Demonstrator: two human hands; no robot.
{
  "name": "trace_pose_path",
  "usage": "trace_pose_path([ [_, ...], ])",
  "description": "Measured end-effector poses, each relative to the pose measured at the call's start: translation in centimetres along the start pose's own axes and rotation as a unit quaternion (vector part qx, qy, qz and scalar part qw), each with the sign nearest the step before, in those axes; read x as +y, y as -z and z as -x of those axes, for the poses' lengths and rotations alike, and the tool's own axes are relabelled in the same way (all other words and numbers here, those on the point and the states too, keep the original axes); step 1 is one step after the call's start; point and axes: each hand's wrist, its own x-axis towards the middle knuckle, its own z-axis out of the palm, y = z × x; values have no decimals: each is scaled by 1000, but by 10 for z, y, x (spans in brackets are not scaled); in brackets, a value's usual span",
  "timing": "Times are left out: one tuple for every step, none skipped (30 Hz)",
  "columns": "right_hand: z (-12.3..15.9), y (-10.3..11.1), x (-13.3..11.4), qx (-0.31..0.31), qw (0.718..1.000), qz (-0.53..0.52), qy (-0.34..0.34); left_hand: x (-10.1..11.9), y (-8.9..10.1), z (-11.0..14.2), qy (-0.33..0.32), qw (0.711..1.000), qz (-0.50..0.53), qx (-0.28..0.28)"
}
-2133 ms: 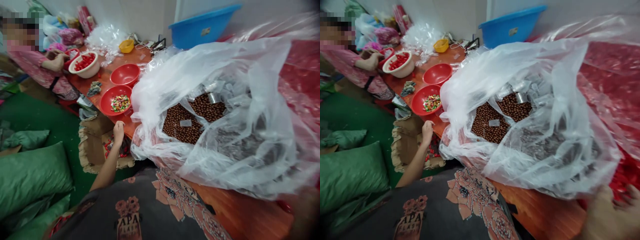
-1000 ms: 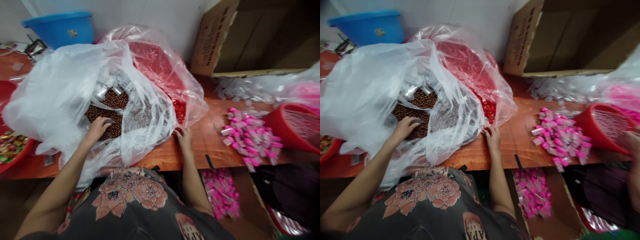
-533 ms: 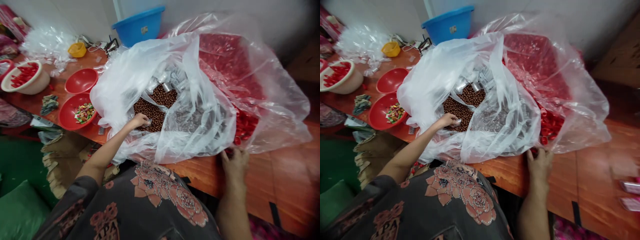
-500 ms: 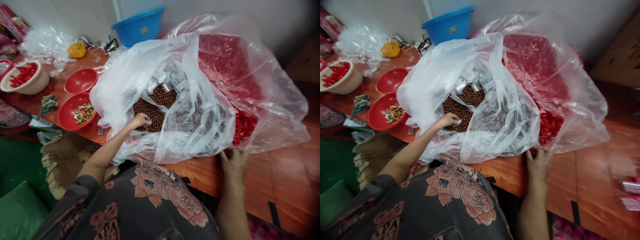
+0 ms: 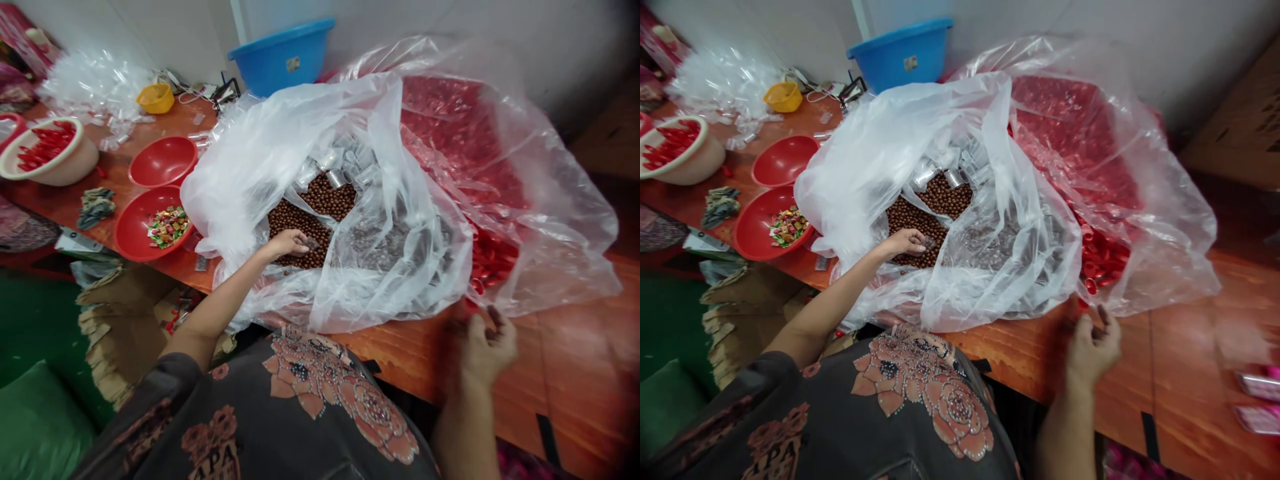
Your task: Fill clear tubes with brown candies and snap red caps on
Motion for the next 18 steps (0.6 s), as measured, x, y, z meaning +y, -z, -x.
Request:
trace_pose_path([
  [1, 1, -5, 5, 998, -53, -37, 0, 0, 1, -1, 1000, 10, 0],
  [2, 2, -10, 14, 992, -108, -63, -1, 1, 1, -2, 1000, 19, -1],
  [3, 3, -15, 22, 984, -160, -79, -1, 1, 2, -3, 1000, 26, -1],
  [3, 4, -20, 24, 975, -203, -87, -1, 1, 2, -3, 999, 32, -2],
  [3, 6, -24, 23, 966, -241, -92, -1, 1, 3, -2, 999, 36, -4],
  [3, 9, -28, 19, 957, -274, -96, -1, 2, 4, -1, 999, 39, -7],
  [2, 12, -30, 7, 947, -303, -105, -1, 2, 5, -1, 999, 43, -10],
  [1, 15, -32, -10, 938, -326, -115, -1, 3, 6, -1, 999, 46, -14],
  [0, 19, -33, -28, 930, -344, -126, -1, 4, 7, 0, 999, 43, -17],
  [0, 23, -34, -45, 923, -358, -134, 0, 4, 8, 2, 999, 30, -16],
  [0, 26, -34, -60, 918, -367, -139, 0, 4, 8, 6, 1000, 9, -11],
  [0, 29, -35, -72, 915, -371, -139, 0, 4, 7, 10, 1000, -16, -3],
  [1, 31, -35, -80, 916, -370, -137, 1, 4, 6, 14, 999, -42, 7],
  [2, 33, -36, -86, 917, -364, -137, 1, 2, 3, 17, 998, -63, 16],
  [4, 34, -37, -91, 920, -356, -138, 2, 1, 0, 17, 997, -75, 23],
  [5, 35, -38, -94, 921, -350, -142, 3, -1, -3, 15, 996, -80, 27],
  [7, 35, -40, -96, 920, -350, -149, 4, -4, -6, 10, 996, -81, 27],
  [9, 35, -43, -100, 915, -357, -158, 5, -7, -10, 5, 996, -81, 27],
])
